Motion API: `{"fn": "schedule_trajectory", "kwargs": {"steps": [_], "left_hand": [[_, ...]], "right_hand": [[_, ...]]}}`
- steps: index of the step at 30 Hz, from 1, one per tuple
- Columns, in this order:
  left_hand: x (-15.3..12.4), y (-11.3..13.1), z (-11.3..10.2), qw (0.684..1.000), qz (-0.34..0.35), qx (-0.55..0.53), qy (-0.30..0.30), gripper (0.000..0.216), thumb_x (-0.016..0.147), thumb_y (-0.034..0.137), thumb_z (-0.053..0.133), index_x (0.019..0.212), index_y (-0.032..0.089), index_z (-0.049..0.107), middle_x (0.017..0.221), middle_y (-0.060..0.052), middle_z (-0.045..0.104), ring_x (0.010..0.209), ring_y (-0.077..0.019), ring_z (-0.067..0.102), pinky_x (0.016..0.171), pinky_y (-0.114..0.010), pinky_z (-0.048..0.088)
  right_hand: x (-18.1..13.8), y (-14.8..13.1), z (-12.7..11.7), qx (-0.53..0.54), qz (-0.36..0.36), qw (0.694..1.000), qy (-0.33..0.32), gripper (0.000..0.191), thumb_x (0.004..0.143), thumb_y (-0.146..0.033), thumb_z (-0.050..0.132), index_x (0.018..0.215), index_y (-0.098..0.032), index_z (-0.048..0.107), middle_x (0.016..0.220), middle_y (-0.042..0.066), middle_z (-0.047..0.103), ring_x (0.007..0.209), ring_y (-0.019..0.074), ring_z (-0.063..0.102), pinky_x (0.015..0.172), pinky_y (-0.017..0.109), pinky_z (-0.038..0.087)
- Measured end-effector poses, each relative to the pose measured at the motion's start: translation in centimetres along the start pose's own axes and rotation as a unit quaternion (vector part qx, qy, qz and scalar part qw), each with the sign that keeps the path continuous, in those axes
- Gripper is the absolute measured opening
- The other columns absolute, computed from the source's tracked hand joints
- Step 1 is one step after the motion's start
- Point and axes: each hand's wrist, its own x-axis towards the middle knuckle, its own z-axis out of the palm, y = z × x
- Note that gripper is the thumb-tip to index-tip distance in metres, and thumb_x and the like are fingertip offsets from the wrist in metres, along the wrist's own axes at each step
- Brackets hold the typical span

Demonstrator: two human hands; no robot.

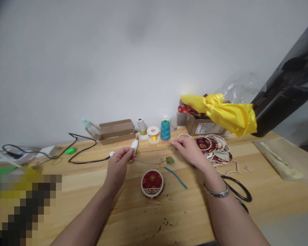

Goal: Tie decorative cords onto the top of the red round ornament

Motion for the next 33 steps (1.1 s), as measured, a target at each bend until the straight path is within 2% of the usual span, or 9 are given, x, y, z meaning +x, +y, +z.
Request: {"fn": "schedule_trajectory", "kwargs": {"steps": [2,5,9,13,16,19,22,25,33], "left_hand": [[-0.1,0.2,0.1,1.000,0.002,0.014,-0.007,0.017,0.076,0.030,0.053,0.066,0.017,0.056,0.061,0.002,0.054,0.061,-0.0106,0.048,0.061,-0.021,0.038],[-0.5,0.6,0.3,0.998,0.013,0.049,-0.035,0.017,0.077,0.030,0.052,0.067,0.017,0.056,0.061,0.002,0.054,0.061,-0.0114,0.048,0.061,-0.021,0.039],[-1.3,1.0,0.7,0.990,0.057,0.103,-0.079,0.017,0.079,0.028,0.049,0.068,0.018,0.056,0.062,0.002,0.055,0.062,-0.0120,0.050,0.062,-0.022,0.039],[-2.1,1.4,1.1,0.978,0.103,0.143,-0.110,0.016,0.081,0.024,0.047,0.069,0.018,0.057,0.064,0.001,0.057,0.064,-0.0125,0.053,0.063,-0.022,0.040],[-2.3,1.5,1.3,0.973,0.118,0.149,-0.131,0.015,0.081,0.022,0.046,0.075,0.018,0.059,0.069,0.000,0.060,0.067,-0.0134,0.055,0.065,-0.023,0.040],[-2.3,1.5,1.4,0.972,0.118,0.149,-0.140,0.016,0.081,0.023,0.046,0.076,0.018,0.060,0.072,-0.001,0.062,0.069,-0.0143,0.056,0.066,-0.024,0.041],[-2.3,1.4,1.4,0.973,0.117,0.148,-0.136,0.017,0.081,0.023,0.045,0.076,0.018,0.060,0.072,-0.001,0.063,0.069,-0.0143,0.056,0.066,-0.023,0.041],[-2.2,1.3,1.4,0.971,0.114,0.165,-0.130,0.017,0.081,0.024,0.046,0.072,0.018,0.059,0.066,0.000,0.060,0.064,-0.0137,0.054,0.063,-0.023,0.040],[-2.1,1.0,1.4,0.970,0.107,0.180,-0.120,0.017,0.080,0.024,0.046,0.071,0.018,0.059,0.064,0.000,0.060,0.063,-0.0137,0.054,0.062,-0.023,0.040]], "right_hand": [[-0.1,-0.3,0.4,-0.022,-0.015,0.998,0.049,0.025,0.082,-0.029,0.046,0.069,-0.017,0.064,0.069,0.004,0.065,0.065,0.0166,0.057,0.061,0.028,0.043],[-0.3,-1.7,1.4,0.026,-0.064,0.992,0.105,0.020,0.082,-0.023,0.048,0.089,-0.018,0.066,0.090,0.007,0.068,0.084,0.0194,0.060,0.078,0.033,0.044],[-0.9,-4.1,3.4,0.157,-0.130,0.977,0.064,0.023,0.083,-0.019,0.049,0.103,-0.022,0.061,0.104,0.006,0.064,0.097,0.0173,0.058,0.088,0.033,0.043],[-1.4,-5.1,5.1,0.254,-0.137,0.957,-0.013,0.034,0.083,-0.015,0.047,0.115,-0.022,0.050,0.113,0.008,0.058,0.104,0.0174,0.055,0.090,0.034,0.043],[-1.6,-4.9,6.0,0.303,-0.105,0.945,-0.069,0.037,0.082,-0.013,0.045,0.118,-0.023,0.046,0.111,0.008,0.058,0.097,0.0161,0.059,0.083,0.032,0.048],[-1.7,-4.5,6.5,0.318,-0.079,0.941,-0.080,0.037,0.080,-0.013,0.049,0.116,-0.023,0.046,0.099,0.006,0.062,0.083,0.0145,0.062,0.074,0.029,0.051],[-1.6,-4.2,6.6,0.292,-0.065,0.952,-0.062,0.034,0.078,-0.015,0.052,0.111,-0.022,0.050,0.084,0.003,0.064,0.071,0.0129,0.061,0.066,0.026,0.051],[-1.5,-4.2,6.4,0.231,-0.070,0.970,-0.031,0.025,0.077,-0.016,0.054,0.102,-0.019,0.056,0.076,0.002,0.064,0.068,0.0130,0.060,0.065,0.026,0.049],[-1.6,-4.0,6.2,0.122,-0.142,0.982,0.012,0.013,0.082,-0.021,0.050,0.090,-0.021,0.061,0.080,0.004,0.065,0.072,0.0142,0.059,0.066,0.026,0.046]]}}
